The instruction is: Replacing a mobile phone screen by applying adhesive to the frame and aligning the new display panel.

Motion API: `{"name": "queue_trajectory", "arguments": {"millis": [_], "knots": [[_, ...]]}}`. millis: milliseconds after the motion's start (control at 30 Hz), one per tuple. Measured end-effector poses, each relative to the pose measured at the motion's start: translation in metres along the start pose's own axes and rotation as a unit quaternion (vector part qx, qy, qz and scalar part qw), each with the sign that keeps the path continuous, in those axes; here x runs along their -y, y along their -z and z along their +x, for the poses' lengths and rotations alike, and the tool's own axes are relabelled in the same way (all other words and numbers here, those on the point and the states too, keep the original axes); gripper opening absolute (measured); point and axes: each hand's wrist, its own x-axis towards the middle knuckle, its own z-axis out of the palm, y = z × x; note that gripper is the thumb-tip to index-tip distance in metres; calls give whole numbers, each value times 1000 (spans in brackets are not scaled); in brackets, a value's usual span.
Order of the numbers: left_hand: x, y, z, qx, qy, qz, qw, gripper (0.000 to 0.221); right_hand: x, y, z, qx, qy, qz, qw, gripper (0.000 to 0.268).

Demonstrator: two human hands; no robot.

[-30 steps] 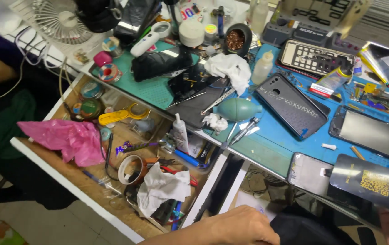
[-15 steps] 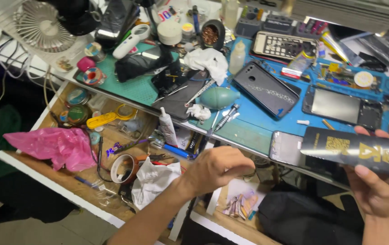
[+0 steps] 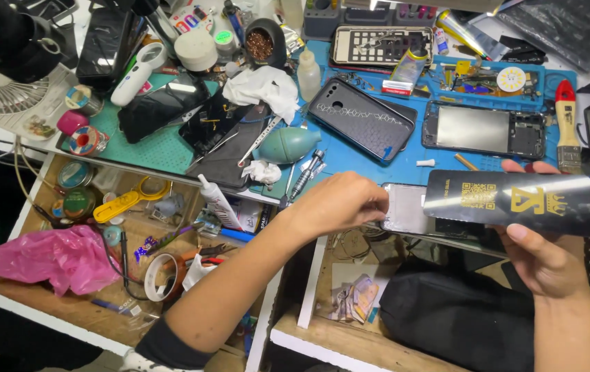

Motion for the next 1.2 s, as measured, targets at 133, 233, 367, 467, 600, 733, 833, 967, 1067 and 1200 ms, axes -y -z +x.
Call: {"name": "queue_trajectory", "arguments": {"millis": [133,233,367,467,600,733,833,967,1067,1200], "knots": [[3,0,28,89,51,44,994,7,5,-2,1,-11,14,-4,1000,82],[3,-1,41,132,46,64,988,11,7,-2,2,-14,17,-12,1000,82],[1,2,52,183,69,76,978,19,6,1,2,-17,24,-14,999,83],[3,5,56,205,77,68,973,18,8,-3,1,-16,28,-14,999,83],[0,10,60,229,84,64,968,19,9,-5,1,-25,20,-15,999,85],[1,9,64,235,89,83,964,23,10,-5,1,-25,19,-28,999,85],[-1,9,66,245,93,84,961,23,10,-5,1,-22,20,-31,999,84],[-3,10,69,253,104,96,957,25,9,-3,1,-9,30,-35,999,83],[-6,11,71,262,107,97,954,27,7,0,1,-7,28,-32,999,84],[-7,20,70,247,95,95,960,26,8,0,1,-11,29,-33,999,83]]}}
